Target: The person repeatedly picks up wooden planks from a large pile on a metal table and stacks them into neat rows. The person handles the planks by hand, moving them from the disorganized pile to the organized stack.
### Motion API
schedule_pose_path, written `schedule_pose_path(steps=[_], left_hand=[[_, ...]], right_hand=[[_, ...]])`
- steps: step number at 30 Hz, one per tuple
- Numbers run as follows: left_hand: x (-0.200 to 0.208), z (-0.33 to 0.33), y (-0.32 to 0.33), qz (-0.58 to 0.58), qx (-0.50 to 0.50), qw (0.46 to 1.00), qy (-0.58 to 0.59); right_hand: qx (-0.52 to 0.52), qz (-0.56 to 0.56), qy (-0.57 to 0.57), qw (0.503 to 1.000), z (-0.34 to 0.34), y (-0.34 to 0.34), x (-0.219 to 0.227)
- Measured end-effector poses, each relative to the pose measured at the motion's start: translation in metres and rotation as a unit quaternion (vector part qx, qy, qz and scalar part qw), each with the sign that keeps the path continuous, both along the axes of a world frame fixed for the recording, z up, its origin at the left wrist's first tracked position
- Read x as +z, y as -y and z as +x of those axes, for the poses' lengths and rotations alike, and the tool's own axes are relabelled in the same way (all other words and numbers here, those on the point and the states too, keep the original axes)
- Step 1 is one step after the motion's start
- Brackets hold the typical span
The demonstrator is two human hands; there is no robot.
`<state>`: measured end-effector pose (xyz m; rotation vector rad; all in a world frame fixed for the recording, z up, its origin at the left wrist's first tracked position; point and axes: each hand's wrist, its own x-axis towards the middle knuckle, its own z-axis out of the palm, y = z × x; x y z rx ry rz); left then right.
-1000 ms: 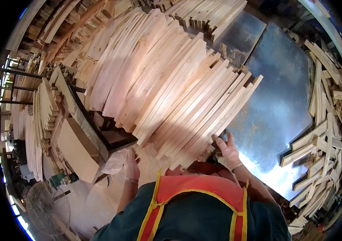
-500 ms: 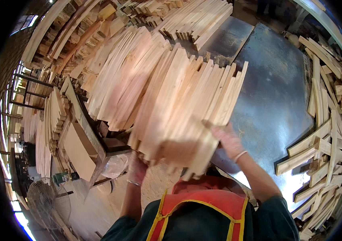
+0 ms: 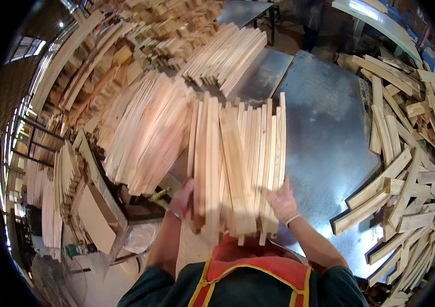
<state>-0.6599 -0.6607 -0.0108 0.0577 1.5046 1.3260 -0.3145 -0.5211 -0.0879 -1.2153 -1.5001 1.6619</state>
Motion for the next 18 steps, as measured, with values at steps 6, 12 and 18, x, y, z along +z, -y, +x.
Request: schedule_pose_path(steps=[6, 12, 18], left_hand=[[0.004, 0.068, -0.020, 0.039, -0.252, 0.941, -0.221], [0.059, 0.099, -0.094, -0.041, -0.293, 0.936, -0.190], [0.007, 0.058, -0.279, -0.011, -0.395, 0.859, -0.325]], right_hand=[[-0.066, -0.130, -0.009, 0.989, 0.039, -0.014, 0.066], [-0.138, -0.135, 0.067, 0.979, 0.068, -0.051, 0.024], [-0.225, -0.124, -0.042, 0.965, 0.044, -0.189, 0.069]])
